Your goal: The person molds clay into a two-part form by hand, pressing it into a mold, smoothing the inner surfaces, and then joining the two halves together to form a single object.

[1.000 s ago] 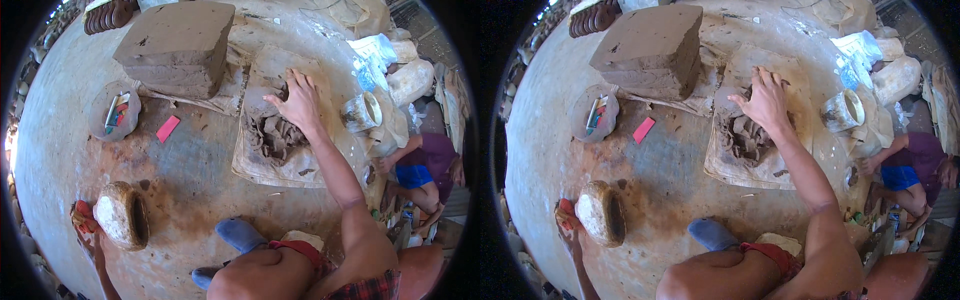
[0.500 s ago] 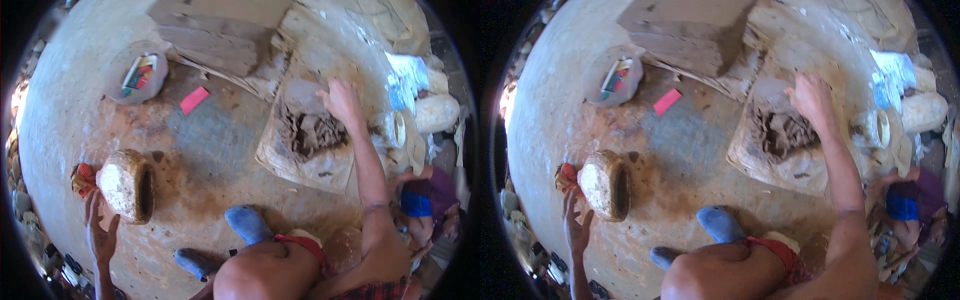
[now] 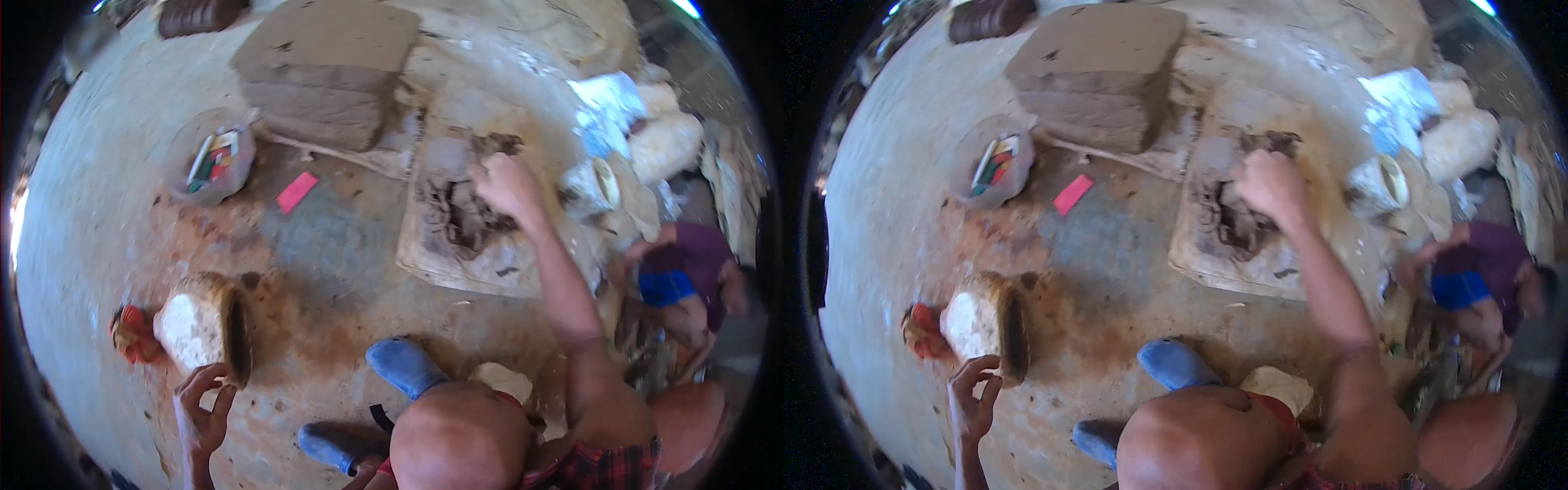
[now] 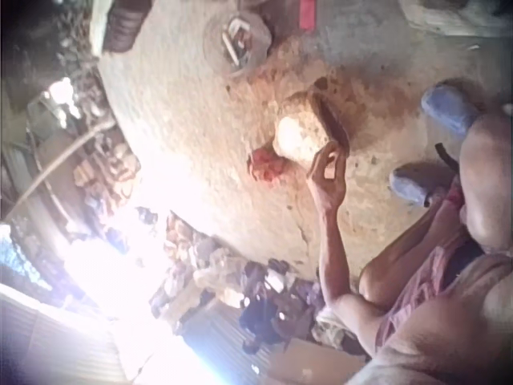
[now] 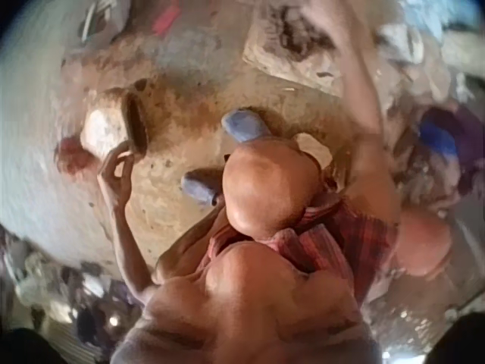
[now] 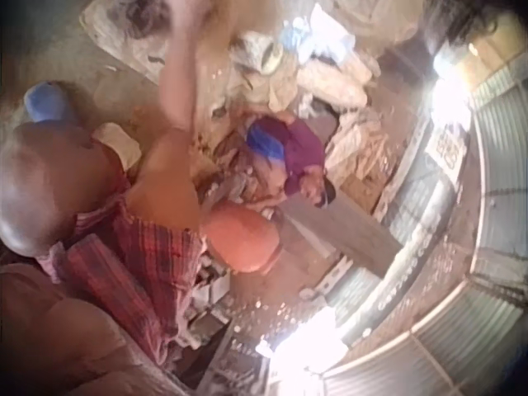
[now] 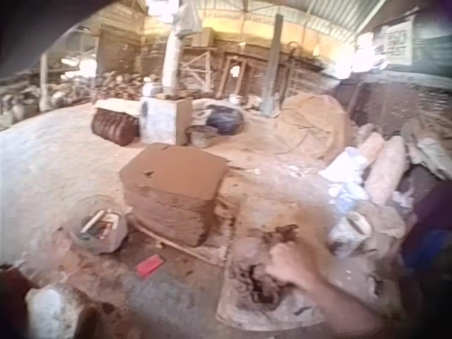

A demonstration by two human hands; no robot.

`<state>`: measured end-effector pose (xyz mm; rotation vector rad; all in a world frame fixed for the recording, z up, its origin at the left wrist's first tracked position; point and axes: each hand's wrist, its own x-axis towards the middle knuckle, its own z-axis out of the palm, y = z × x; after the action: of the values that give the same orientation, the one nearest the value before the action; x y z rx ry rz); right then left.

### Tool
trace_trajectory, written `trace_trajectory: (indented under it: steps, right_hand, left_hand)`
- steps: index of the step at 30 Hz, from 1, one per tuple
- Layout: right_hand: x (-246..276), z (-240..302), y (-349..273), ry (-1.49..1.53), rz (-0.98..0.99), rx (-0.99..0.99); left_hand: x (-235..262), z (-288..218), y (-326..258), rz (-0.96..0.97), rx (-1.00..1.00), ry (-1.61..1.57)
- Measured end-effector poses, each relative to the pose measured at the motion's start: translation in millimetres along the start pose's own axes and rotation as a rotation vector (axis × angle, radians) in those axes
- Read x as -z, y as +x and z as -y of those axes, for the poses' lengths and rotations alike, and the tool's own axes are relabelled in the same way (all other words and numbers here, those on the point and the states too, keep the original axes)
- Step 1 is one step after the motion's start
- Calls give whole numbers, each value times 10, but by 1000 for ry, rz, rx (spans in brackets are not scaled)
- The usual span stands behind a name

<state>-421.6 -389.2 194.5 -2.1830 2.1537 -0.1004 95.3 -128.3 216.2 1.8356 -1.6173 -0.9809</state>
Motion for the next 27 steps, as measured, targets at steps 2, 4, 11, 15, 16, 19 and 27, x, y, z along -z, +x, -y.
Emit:
trace_trajectory:
  steps: [2, 4, 11, 15, 16, 19, 27]
  right_hand:
    - [143, 403, -410, 231, -215, 39]
    - [149, 800, -672, 556, -404, 140]
    - [263, 2452, -1628, 1012, -267, 731]
    - [20, 2618, -1783, 869, -410, 845]
    - [86, 2550, -1821, 789, -446, 770]
    - [125, 2457, -1867, 661, -441, 699]
    - [207, 2274, -2071, 484, -445, 521]
  left_hand:
    - [-8, -41, 110, 54, -46, -148]
    - [-56, 43, 239, 144, -52, -408]
    - [-647, -801, 764, 387, -54, -1454]
    - [-672, -670, 819, 475, -34, -1488]
    - [-704, -674, 800, 435, -39, -1387]
    - [-895, -604, 780, 493, 89, -1396]
    - [-1174, -961, 899, 260, 96, -1192]
